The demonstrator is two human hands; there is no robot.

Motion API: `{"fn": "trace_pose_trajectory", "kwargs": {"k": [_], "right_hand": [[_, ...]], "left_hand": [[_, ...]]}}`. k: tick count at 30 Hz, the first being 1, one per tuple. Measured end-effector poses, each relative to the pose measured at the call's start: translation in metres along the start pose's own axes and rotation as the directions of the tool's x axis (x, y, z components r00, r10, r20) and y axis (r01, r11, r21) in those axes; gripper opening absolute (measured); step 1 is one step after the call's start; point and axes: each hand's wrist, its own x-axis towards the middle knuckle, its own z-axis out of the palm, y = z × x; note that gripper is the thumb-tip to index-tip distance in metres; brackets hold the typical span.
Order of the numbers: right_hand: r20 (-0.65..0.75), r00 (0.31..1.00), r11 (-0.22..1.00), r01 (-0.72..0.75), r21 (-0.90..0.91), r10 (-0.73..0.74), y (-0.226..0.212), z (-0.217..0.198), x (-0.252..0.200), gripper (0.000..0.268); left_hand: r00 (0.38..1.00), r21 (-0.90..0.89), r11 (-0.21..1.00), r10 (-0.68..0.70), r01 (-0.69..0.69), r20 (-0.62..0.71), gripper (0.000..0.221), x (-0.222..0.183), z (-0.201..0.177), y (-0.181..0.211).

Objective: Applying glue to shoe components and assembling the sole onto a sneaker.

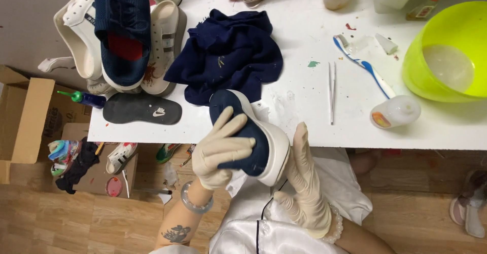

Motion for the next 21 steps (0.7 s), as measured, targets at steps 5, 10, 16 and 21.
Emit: {"fn": "trace_pose_trajectory", "kwargs": {"k": [5, 10, 16, 21], "right_hand": [[0.067, 0.997, 0.996, -0.035, 0.079, 0.030, -0.001, 0.001, -0.001, 0.071], [-0.013, 0.994, 0.992, -0.108, 0.066, 0.109, -0.021, 0.009, 0.033, 0.067], [0.010, 0.995, 0.995, -0.095, -0.043, 0.095, -0.019, -0.009, 0.034, 0.079], [-0.118, 0.986, 0.992, -0.121, -0.040, 0.116, -0.021, -0.022, 0.045, 0.083]], "left_hand": [[0.990, -0.041, 0.996, 0.079, -0.075, 0.121, 0.056, -0.036, -0.004, -0.017], [0.999, -0.169, 0.985, -0.043, 0.047, 0.026, 0.048, -0.022, -0.008, -0.015], [0.586, -0.566, 0.763, -0.623, 0.312, -0.517, 0.039, 0.074, -0.019, 0.030], [0.277, -0.903, 0.417, -0.884, 0.100, -0.377, 0.010, 0.070, -0.030, 0.005]]}}
